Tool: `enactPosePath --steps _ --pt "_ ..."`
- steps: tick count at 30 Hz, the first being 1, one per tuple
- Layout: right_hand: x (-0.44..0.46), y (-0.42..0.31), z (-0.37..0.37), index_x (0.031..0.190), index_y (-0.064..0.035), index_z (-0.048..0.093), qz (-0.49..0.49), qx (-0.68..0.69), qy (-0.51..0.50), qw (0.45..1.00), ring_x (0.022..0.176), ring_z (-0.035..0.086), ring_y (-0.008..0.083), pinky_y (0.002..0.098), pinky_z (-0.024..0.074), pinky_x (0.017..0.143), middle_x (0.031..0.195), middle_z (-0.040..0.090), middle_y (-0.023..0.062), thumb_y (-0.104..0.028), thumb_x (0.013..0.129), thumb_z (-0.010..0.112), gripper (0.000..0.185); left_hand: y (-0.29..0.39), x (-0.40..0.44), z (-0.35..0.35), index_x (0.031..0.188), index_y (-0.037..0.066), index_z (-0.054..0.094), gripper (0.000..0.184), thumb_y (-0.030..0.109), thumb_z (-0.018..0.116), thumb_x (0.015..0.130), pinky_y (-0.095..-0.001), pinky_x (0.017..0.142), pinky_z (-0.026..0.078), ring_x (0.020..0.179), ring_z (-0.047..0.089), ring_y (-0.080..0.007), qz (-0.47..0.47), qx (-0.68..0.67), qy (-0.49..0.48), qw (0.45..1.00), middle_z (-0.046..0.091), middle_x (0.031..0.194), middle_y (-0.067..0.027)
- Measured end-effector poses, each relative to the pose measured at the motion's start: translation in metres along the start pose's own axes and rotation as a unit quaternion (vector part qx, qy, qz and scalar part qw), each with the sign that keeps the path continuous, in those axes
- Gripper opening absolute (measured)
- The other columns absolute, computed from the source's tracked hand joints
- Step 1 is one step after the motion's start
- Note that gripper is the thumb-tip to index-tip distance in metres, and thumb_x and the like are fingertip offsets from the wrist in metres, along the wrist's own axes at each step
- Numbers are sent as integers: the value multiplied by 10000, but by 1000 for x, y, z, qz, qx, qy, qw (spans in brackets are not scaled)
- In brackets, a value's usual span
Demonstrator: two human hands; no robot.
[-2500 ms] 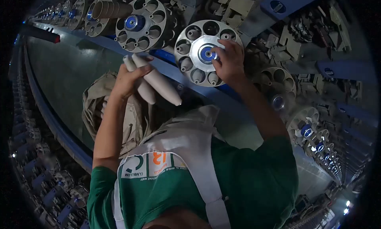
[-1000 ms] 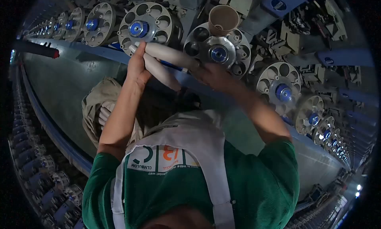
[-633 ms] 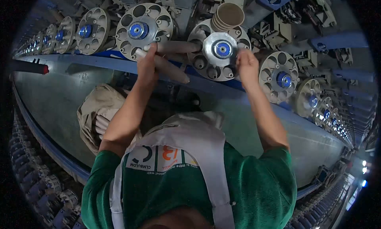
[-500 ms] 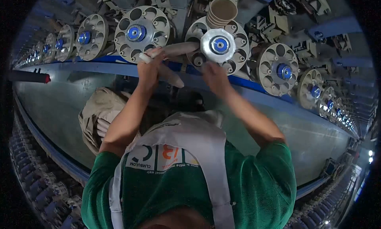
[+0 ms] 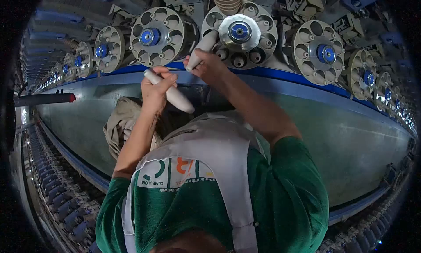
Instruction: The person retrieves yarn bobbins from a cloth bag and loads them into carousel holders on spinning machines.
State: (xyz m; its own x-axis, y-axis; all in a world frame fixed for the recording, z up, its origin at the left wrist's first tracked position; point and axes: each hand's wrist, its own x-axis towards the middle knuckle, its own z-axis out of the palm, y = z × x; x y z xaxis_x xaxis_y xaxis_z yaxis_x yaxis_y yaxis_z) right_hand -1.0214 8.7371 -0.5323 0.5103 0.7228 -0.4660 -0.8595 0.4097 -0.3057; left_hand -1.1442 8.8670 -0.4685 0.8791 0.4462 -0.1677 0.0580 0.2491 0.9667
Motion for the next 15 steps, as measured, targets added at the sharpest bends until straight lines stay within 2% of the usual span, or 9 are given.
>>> enactPosePath --steps 3,6,7,9,10,11,13,14,15 --pt "-3 -4 2 1149 -10 429 3 -16 12 1000 1009 563 247 377 436 919 1086 559 139 -221 873 585 380 6 -3 1 906 18 551 243 -32 703 722 -252 568 457 606 568 -131 -26 -18 23 999 606 727 -66" --pt "1 9 -7 1163 -8 425 18 -24 -21 999 1007 563 244 384 451 897 1084 558 137 -225 881 573 386 6 2 16 1077 16 526 366 94 703 767 -242 567 446 606 535 -104 -91 126 -5 988 600 769 -57" --pt "0 13 -5 1163 -8 425 18 -24 -22 999 1007 563 244 384 451 897 1084 558 137 -225 881 573 386 -2 6 20 1139 30 537 392 143 687 794 -228 566 433 634 514 -93 -45 190 -49 980 584 772 -27" --pt "-3 21 -2 1179 -17 420 0 -84 -54 995 1003 565 243 390 447 896 1099 553 137 -239 888 563 394 -12 7 19 1151 32 547 401 148 688 793 -221 572 430 650 513 -88 -30 226 -48 973 592 791 -26" --pt "-11 13 5 1175 -14 428 -3 -148 -111 983 1006 566 240 389 451 882 1130 541 136 -347 886 558 460 -12 7 19 1163 34 557 411 152 690 792 -214 578 427 666 511 -83 -16 263 -47 963 600 809 -26" --pt "-17 3 9 1175 -14 428 -4 -148 -116 982 1006 566 240 389 451 882 1130 541 136 -347 886 558 460 6 -3 27 1167 5 561 403 138 671 802 -212 589 431 670 526 -87 -68 231 -40 970 614 820 -50" --pt "-17 -10 15 1148 2 470 -18 -148 79 986 952 582 220 392 466 845 1079 568 127 -483 875 513 559 6 -4 4 1175 -45 537 406 107 642 813 -223 585 439 652 543 -98 -88 117 -56 988 621 792 -72" --pt "-10 -18 10 1090 -10 513 -63 -169 93 979 896 608 217 383 498 768 982 603 121 -551 868 470 587 18 -10 2 1151 -78 534 377 90 616 823 -228 572 442 621 553 -108 -92 122 -56 987 624 770 -94" --pt "-7 -25 3 1090 -10 513 -64 -168 93 979 896 608 217 383 498 768 982 603 121 -551 868 470 587 23 -15 -2 1151 -78 534 377 90 616 823 -228 572 442 621 553 -108 -92 123 -57 987 624 770 -94"
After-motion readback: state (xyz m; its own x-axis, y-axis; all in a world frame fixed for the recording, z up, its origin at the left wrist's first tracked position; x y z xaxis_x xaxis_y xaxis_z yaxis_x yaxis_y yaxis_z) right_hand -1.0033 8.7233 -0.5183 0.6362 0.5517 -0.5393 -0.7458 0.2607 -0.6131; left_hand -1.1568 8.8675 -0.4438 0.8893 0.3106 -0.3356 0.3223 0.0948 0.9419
